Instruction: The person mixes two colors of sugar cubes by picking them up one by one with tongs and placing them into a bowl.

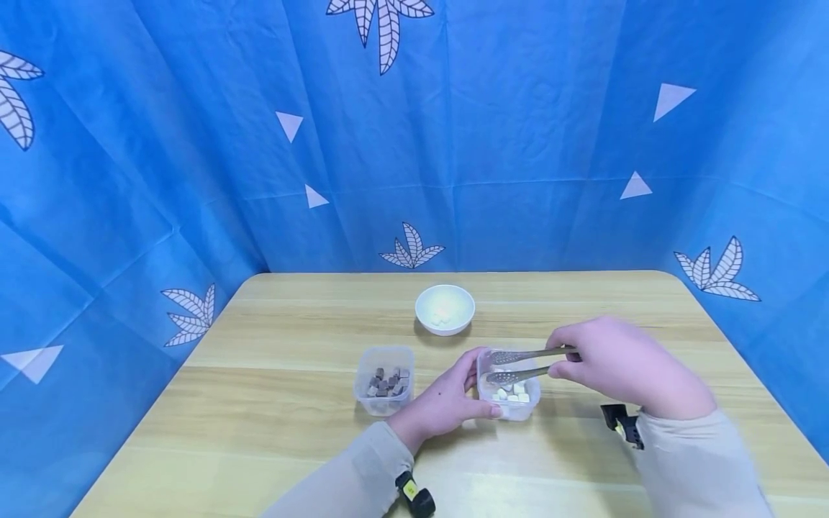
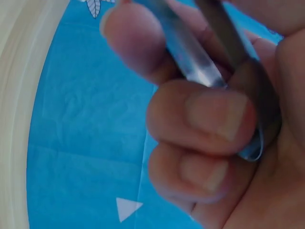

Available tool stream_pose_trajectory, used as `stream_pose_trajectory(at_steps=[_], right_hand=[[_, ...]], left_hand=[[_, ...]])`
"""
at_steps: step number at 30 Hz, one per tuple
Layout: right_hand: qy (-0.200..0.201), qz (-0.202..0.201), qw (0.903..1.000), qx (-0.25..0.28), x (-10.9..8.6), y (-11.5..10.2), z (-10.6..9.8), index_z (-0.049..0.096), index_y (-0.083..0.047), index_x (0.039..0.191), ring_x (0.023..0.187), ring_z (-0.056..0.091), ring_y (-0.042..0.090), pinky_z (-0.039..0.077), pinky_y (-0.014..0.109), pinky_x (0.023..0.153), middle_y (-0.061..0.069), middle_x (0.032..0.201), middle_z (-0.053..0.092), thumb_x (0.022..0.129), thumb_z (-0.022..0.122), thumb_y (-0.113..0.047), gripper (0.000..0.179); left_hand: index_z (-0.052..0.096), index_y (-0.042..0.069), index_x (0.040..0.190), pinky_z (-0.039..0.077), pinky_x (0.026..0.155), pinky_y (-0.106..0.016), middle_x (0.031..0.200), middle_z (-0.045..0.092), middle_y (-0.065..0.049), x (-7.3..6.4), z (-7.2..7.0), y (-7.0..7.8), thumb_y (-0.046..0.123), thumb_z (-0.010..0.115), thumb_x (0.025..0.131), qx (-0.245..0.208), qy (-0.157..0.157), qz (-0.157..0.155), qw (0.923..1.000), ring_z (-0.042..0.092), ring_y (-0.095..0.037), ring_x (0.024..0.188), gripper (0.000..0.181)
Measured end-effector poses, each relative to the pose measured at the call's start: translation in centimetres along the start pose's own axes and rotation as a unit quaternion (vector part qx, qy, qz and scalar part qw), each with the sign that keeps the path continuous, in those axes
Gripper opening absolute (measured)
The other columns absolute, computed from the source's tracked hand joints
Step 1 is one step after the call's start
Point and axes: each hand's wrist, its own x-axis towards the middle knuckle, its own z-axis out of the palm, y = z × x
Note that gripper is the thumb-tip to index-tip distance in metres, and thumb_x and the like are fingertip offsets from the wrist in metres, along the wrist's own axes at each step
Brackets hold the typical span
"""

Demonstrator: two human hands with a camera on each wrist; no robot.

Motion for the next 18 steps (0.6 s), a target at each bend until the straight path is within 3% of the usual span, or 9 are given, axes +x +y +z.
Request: stream_pose_trajectory(at_steps=[10,18], right_hand=[[0.003,0.029,0.9991,-0.031,0.6,-1.8,1.3,0.071,-0.024,0.098,0.058,0.044,0.009,0.036,0.030,0.051,-0.014,0.068,0.052,0.085,0.080,-0.032,0.017],[0.012,0.001,0.9995,-0.029,1.0,-2.0,1.3,0.072,-0.024,0.100,0.058,0.045,0.006,0.038,0.029,0.053,-0.016,0.072,0.055,0.085,0.080,-0.031,0.018]], left_hand=[[0.031,0.032,0.157,0.027,0.118,-0.044,0.151,0.044,0.015,0.0,0.0,0.0,0.030,0.089,0.075,-0.008,-0.005,-0.003,1.0000,0.045,-0.010,0.135,0.100],[0.030,0.031,0.158,0.027,0.118,-0.045,0.155,0.040,0.011,0.2,0.0,-0.1,0.032,0.089,0.075,-0.003,-0.004,-0.002,1.0000,0.044,-0.012,0.136,0.102]])
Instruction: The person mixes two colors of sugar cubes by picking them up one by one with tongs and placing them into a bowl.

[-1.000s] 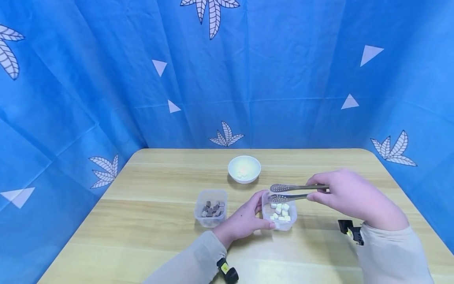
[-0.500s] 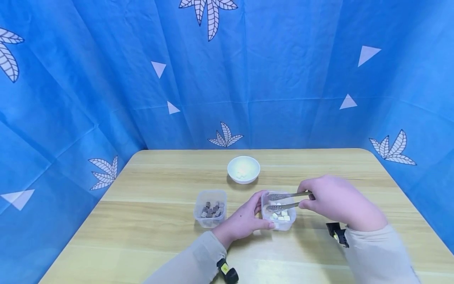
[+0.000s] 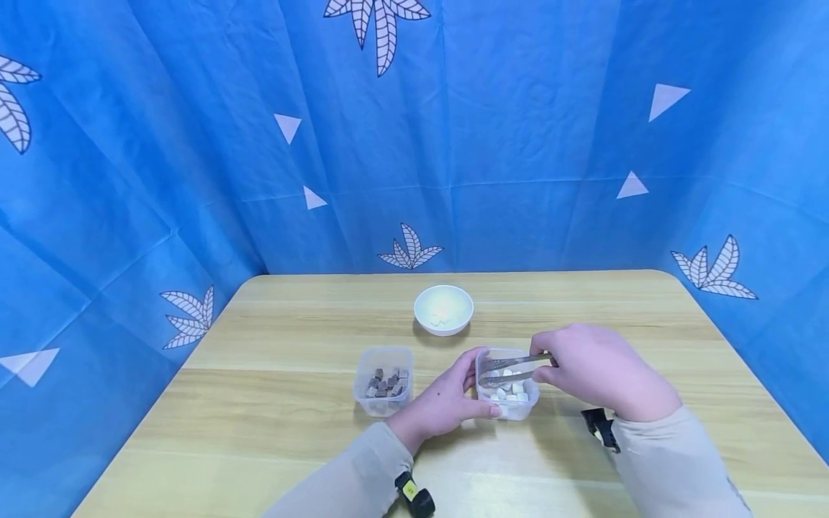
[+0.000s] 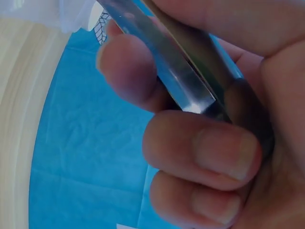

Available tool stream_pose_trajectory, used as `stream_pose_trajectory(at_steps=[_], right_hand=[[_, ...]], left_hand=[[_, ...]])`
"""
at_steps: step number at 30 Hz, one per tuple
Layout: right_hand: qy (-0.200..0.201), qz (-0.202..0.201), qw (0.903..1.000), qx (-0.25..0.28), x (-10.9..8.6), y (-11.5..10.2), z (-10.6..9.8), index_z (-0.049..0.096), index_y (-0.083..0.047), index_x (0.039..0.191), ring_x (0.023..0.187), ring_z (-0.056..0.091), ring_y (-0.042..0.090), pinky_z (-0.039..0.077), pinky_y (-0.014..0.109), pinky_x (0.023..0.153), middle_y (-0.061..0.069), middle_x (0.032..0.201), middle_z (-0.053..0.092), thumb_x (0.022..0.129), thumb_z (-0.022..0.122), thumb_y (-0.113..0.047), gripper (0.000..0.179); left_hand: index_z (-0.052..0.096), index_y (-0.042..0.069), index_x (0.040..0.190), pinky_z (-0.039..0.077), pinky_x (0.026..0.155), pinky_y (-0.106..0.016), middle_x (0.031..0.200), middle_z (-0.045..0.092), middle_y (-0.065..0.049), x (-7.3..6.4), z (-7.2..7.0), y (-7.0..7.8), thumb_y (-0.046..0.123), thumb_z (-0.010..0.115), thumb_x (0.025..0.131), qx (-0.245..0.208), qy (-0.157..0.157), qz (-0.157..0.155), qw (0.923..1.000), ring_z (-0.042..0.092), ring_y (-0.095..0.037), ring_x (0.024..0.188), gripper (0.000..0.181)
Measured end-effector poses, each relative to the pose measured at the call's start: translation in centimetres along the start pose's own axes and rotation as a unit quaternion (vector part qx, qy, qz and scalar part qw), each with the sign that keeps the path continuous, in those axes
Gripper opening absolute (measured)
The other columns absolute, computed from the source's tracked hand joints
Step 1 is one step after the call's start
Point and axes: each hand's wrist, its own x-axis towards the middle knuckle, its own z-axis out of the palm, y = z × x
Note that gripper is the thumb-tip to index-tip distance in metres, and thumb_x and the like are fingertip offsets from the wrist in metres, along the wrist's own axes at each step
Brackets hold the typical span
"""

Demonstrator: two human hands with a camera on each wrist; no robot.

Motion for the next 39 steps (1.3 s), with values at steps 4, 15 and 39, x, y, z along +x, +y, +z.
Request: stream_pose_trajectory(at_steps=[4,15,39], right_hand=[[-0.001,0.002,1.0000,-0.001,0.0,0.1,-0.1,0.073,-0.022,0.102,0.060,0.046,0.006,0.039,0.030,0.053,-0.016,0.072,0.055,0.086,0.080,-0.032,0.020],[0.011,-0.023,0.9996,-0.016,0.6,0.3,0.5,0.072,-0.029,0.094,0.060,0.047,0.005,0.041,0.031,0.055,-0.019,0.078,0.061,0.087,0.079,-0.028,0.010],[0.085,-0.055,0.9948,0.001,-1.5,1.6,-2.6,0.072,-0.033,0.099,0.067,0.051,-0.005,0.049,0.030,0.061,-0.025,0.086,0.063,0.093,0.074,-0.030,0.007]], left_hand=[[0.030,0.031,0.157,0.027,0.118,-0.045,0.152,0.043,0.011,0.0,0.0,0.0,0.031,0.089,0.075,-0.004,-0.002,0.003,1.0000,0.045,-0.011,0.135,0.101],[0.031,0.033,0.157,0.029,0.117,-0.047,0.153,0.042,0.015,0.1,-0.1,0.3,0.033,0.089,0.075,0.002,-0.007,0.007,0.9999,0.046,-0.011,0.135,0.100],[0.030,0.032,0.157,0.029,0.117,-0.047,0.153,0.043,0.012,-0.2,-0.2,0.1,0.034,0.089,0.074,0.008,-0.001,0.006,1.0000,0.044,-0.013,0.136,0.102]])
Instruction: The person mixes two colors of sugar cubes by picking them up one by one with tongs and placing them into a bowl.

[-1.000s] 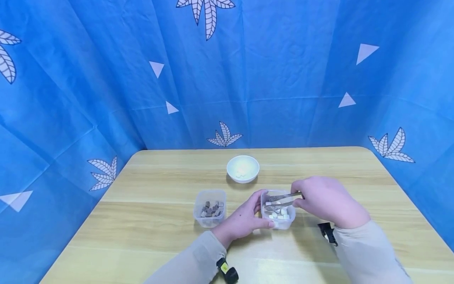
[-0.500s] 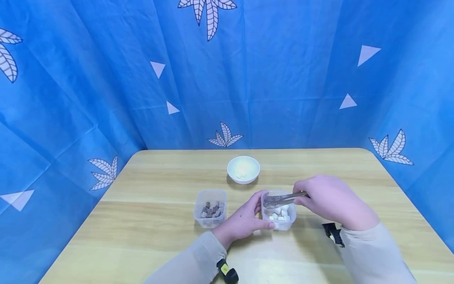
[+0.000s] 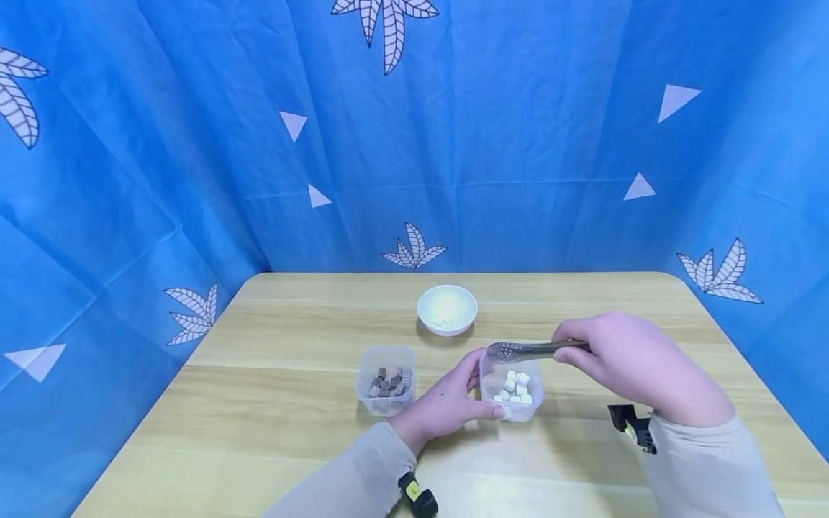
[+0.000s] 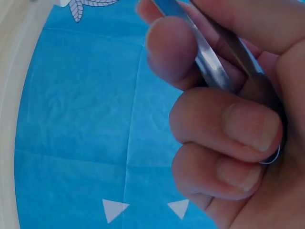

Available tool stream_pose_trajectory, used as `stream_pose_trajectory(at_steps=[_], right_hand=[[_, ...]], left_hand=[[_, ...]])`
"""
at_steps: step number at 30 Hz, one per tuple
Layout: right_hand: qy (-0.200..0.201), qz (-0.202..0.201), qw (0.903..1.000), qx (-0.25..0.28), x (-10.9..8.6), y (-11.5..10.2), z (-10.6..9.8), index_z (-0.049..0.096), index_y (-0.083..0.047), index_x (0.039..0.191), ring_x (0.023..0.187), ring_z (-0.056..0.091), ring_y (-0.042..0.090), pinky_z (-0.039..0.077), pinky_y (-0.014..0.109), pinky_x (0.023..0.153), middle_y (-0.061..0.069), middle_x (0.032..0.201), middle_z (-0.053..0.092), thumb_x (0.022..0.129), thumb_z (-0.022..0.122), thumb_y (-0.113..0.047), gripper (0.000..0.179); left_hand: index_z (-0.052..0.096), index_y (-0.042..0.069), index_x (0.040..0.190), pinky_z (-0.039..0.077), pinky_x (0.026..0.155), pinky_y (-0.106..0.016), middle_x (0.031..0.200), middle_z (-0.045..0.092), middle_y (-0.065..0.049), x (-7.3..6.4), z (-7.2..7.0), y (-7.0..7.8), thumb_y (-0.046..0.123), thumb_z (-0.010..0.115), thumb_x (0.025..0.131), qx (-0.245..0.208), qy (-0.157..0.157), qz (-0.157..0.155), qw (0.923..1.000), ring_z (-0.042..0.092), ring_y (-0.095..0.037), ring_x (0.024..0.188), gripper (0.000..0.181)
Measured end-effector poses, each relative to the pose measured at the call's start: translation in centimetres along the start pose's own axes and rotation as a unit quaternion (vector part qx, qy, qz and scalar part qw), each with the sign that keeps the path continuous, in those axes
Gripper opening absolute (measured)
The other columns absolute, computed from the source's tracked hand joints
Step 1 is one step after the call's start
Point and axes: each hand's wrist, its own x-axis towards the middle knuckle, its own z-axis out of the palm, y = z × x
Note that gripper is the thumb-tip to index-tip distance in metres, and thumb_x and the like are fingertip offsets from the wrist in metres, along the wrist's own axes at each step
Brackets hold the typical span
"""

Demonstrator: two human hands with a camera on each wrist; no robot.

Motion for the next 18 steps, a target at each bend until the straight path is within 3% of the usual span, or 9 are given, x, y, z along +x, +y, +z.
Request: stream_pose_trajectory(at_steps=[8,14,18], right_hand=[[0.061,-0.008,0.9981,0.007,1.5,-0.1,0.5,0.074,-0.026,0.105,0.074,0.059,-0.002,0.055,0.036,0.068,-0.019,0.092,0.069,0.094,0.073,-0.025,0.011],[0.056,-0.017,0.9982,0.008,3.9,0.2,1.6,0.074,-0.021,0.105,0.073,0.061,0.004,0.056,0.042,0.069,-0.014,0.090,0.070,0.094,0.073,-0.026,0.011],[0.050,-0.014,0.9986,0.012,5.6,0.3,2.1,0.074,-0.020,0.104,0.077,0.065,0.009,0.056,0.045,0.073,-0.011,0.092,0.071,0.096,0.071,-0.026,0.011]], left_hand=[[0.029,0.027,0.158,0.031,0.117,-0.042,0.154,0.041,0.012,0.0,0.1,0.0,0.035,0.089,0.075,0.005,0.001,0.003,1.0000,0.045,-0.011,0.136,0.103],[0.032,0.029,0.156,0.033,0.115,-0.042,0.153,0.042,0.012,0.1,0.1,-0.1,0.034,0.088,0.076,0.005,-0.001,0.021,0.9998,0.046,-0.013,0.135,0.098],[0.031,0.031,0.157,0.034,0.115,-0.045,0.154,0.041,0.012,0.0,-0.1,-0.1,0.036,0.088,0.076,0.003,-0.001,0.011,0.9999,0.046,-0.015,0.135,0.099]])
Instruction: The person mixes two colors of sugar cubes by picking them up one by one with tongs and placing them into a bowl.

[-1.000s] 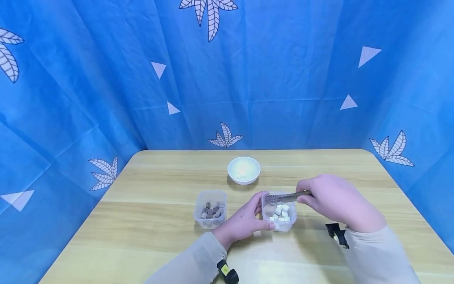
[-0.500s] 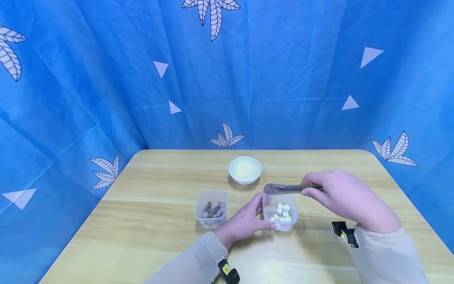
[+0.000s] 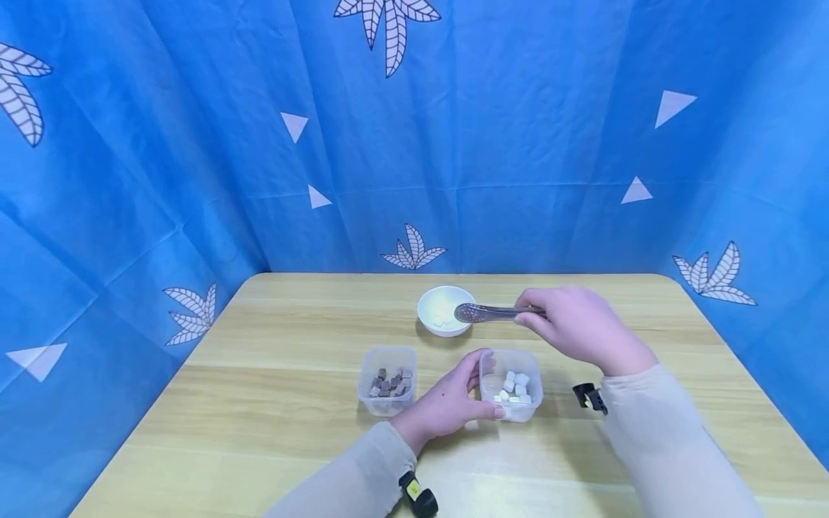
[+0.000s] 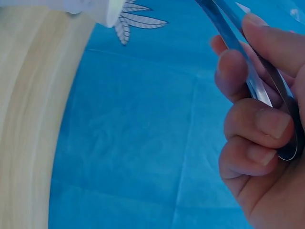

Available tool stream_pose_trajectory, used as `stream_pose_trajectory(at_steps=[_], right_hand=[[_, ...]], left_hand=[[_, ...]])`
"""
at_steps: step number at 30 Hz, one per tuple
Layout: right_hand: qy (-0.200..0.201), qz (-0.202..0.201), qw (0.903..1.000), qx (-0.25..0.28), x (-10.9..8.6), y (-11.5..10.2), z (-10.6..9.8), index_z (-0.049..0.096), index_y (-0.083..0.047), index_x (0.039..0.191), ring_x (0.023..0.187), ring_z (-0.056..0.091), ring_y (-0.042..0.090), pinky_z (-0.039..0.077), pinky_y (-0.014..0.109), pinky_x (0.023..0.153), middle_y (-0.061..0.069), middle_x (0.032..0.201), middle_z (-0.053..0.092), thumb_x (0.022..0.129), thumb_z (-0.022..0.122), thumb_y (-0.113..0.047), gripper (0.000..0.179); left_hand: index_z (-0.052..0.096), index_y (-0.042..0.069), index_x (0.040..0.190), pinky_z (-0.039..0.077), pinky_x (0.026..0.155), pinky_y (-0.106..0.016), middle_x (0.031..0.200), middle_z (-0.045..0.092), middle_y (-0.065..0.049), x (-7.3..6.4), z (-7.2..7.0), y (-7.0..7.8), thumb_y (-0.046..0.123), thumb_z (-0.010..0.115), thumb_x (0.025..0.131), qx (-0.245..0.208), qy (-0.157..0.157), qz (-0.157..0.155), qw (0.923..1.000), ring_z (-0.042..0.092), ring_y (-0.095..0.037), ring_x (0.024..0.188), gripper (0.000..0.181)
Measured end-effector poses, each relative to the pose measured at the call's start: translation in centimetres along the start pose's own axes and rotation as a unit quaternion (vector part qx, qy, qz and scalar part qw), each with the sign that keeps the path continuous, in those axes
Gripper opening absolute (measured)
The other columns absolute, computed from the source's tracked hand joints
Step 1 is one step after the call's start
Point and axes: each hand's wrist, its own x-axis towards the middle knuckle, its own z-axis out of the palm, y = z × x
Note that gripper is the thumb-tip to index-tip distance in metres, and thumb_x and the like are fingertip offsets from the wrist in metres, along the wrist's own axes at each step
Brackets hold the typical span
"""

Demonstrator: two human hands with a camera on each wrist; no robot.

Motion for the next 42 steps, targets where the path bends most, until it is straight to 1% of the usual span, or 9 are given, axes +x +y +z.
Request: stream_pose_trajectory(at_steps=[4,8,11,14,18,25,28,39,42], right_hand=[[-0.016,0.003,0.9999,-0.003,1.7,0.4,1.1,0.073,-0.018,0.104,0.076,0.064,0.012,0.056,0.046,0.073,-0.009,0.089,0.070,0.097,0.069,-0.028,0.013],[-0.029,0.009,0.9995,-0.005,2.7,0.8,2.2,0.073,-0.017,0.104,0.069,0.058,0.012,0.052,0.042,0.068,-0.011,0.080,0.065,0.096,0.070,-0.028,0.014],[-0.032,0.016,0.9993,-0.003,2.9,1.1,2.7,0.072,-0.017,0.103,0.063,0.052,0.012,0.047,0.038,0.062,-0.012,0.073,0.060,0.095,0.071,-0.029,0.014],[-0.035,0.020,0.9992,-0.002,2.9,1.2,2.8,0.073,-0.017,0.103,0.062,0.051,0.012,0.045,0.036,0.060,-0.012,0.072,0.059,0.095,0.071,-0.029,0.015],[-0.038,0.022,0.9990,-0.005,2.6,1.2,2.6,0.073,-0.017,0.103,0.064,0.052,0.012,0.047,0.038,0.062,-0.012,0.074,0.061,0.095,0.071,-0.028,0.014],[-0.026,0.026,0.9993,0.003,1.2,0.9,1.1,0.074,-0.017,0.105,0.078,0.065,0.015,0.055,0.048,0.074,-0.008,0.090,0.071,0.095,0.071,-0.028,0.015],[-0.023,0.027,0.9993,0.009,0.4,0.9,0.5,0.074,-0.017,0.105,0.081,0.067,0.016,0.055,0.049,0.076,-0.008,0.092,0.072,0.096,0.071,-0.028,0.015],[-0.019,0.042,0.9989,0.011,-3.2,0.7,-1.4,0.074,-0.019,0.105,0.079,0.064,0.007,0.055,0.041,0.073,-0.013,0.090,0.070,0.094,0.074,-0.027,0.014],[-0.032,0.045,0.9985,0.007,-4.2,0.5,-1.9,0.074,-0.021,0.105,0.074,0.059,0.003,0.053,0.037,0.068,-0.018,0.086,0.066,0.094,0.073,-0.030,0.014]], left_hand=[[0.030,0.030,0.157,0.034,0.114,-0.046,0.153,0.043,0.011,-0.1,-0.1,-0.1,0.037,0.088,0.076,-0.003,0.003,-0.006,1.0000,0.046,-0.014,0.135,0.101],[0.031,0.030,0.157,0.033,0.115,-0.045,0.150,0.046,0.012,-0.1,-0.1,-0.3,0.035,0.088,0.076,-0.012,0.002,0.001,0.9999,0.046,-0.012,0.134,0.099],[0.032,0.030,0.156,0.032,0.115,-0.045,0.149,0.046,0.012,-0.1,-0.1,-0.2,0.034,0.089,0.076,-0.016,0.001,0.000,0.9999,0.046,-0.011,0.133,0.099],[0.032,0.031,0.156,0.032,0.115,-0.045,0.150,0.046,0.012,-0.1,-0.1,-0.1,0.034,0.089,0.075,-0.012,0.001,0.000,0.9999,0.047,-0.011,0.133,0.099],[0.032,0.030,0.156,0.032,0.115,-0.045,0.149,0.047,0.012,-0.1,-0.1,0.0,0.033,0.089,0.075,-0.014,0.001,0.002,0.9999,0.047,-0.010,0.133,0.098],[0.032,0.030,0.157,0.031,0.116,-0.047,0.151,0.044,0.013,-0.1,-0.1,0.2,0.033,0.089,0.075,-0.016,0.002,-0.007,0.9998,0.046,-0.012,0.134,0.100],[0.031,0.030,0.157,0.031,0.116,-0.047,0.153,0.042,0.014,-0.1,-0.1,0.2,0.033,0.089,0.075,-0.012,0.004,-0.012,0.9998,0.045,-0.013,0.135,0.101],[0.030,0.030,0.157,0.031,0.116,-0.045,0.155,0.039,0.013,-0.1,0.1,0.3,0.033,0.090,0.074,0.001,0.006,-0.014,0.9999,0.045,-0.013,0.136,0.103],[0.029,0.030,0.158,0.031,0.117,-0.043,0.155,0.039,0.013,-0.1,0.1,0.3,0.034,0.089,0.074,0.006,0.008,-0.010,0.9999,0.045,-0.013,0.136,0.103]])
